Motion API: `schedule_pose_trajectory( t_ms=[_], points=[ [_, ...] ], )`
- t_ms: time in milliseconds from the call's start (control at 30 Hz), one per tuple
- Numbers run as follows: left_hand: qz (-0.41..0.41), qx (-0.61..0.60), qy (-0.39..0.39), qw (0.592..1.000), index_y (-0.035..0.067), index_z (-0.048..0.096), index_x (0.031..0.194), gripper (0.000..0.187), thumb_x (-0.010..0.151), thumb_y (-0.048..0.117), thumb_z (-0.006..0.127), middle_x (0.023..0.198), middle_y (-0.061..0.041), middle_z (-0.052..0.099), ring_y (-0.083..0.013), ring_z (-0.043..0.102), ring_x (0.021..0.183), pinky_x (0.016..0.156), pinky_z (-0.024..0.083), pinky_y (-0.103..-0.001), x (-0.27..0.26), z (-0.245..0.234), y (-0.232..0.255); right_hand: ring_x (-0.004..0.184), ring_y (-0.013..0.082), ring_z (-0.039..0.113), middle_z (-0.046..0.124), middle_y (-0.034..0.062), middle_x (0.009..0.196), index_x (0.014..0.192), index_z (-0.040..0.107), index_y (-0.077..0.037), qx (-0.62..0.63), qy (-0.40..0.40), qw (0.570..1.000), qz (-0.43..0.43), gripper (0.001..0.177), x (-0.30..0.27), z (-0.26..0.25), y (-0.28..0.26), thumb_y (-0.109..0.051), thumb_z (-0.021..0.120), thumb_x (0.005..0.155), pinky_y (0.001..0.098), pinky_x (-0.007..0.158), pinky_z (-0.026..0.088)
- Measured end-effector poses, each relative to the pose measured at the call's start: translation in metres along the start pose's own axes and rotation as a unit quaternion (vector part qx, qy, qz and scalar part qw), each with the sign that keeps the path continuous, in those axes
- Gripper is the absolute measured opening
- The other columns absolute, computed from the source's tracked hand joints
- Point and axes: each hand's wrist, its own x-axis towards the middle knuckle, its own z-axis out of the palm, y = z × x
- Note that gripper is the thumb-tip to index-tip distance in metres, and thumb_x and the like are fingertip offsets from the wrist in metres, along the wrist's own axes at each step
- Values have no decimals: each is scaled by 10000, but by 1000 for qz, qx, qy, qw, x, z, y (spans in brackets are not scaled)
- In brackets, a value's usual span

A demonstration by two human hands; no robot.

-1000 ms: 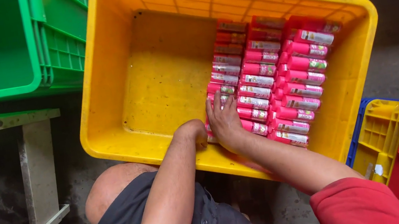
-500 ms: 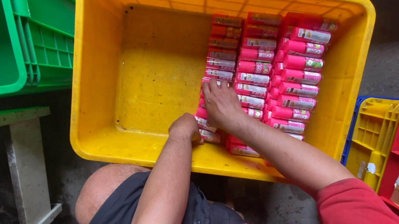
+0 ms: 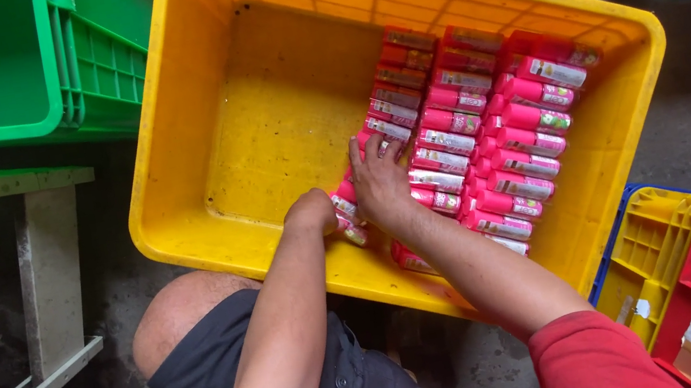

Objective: The person places pink capped bottles one by one onto a small conveyor belt and then arranges them in a yellow plastic bin.

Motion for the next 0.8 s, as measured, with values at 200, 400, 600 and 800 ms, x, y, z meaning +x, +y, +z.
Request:
schedule_pose_trajectory(
  t_ms=[200, 400, 600, 800],
  points=[
    [-164, -290, 28, 943, -188, 542, 1198, 361, 861, -127, 658, 866, -334, 716, -436, 738, 661, 581, 618, -545, -12, -32, 8, 1090, 577, 602, 475, 302, 1304, 1530, 369, 37, 132, 12, 991, 30, 1249, 19, 1, -6, -480, 980, 572, 493, 812, 636],
    [-104, -319, 150, 930, -24, 435, 1380, 558, 879, 105, 644, 1293, -262, 643, -431, 612, 1255, 1033, 524, -562, 45, -7, -32, 1120, 621, 576, 433, 309, 1306, 1561, 205, 57, 323, -49, 942, 75, 1301, 40, -4, -5, -404, 991, 632, 624, 925, 570],
    [-43, -379, 166, 909, 43, 685, 1245, 522, 948, 471, 654, 1215, -198, 702, -385, 626, 1246, 1026, 522, -515, 84, 3, -39, 1166, 581, 611, 459, 292, 1371, 1562, 228, -39, 378, -74, 919, 83, 1194, 58, 25, 2, -348, 950, 662, 603, 1010, 532],
    [5, -460, 156, 874, 88, 705, 1103, 442, 868, 454, 782, 1000, -143, 732, -298, 746, 947, 703, 619, -414, 83, 3, -22, 1079, 434, 695, 657, 207, 1122, 1398, 415, -54, 583, -67, 807, 71, 883, 50, 33, 3, -311, 887, 697, 504, 959, 543]
  ],
)
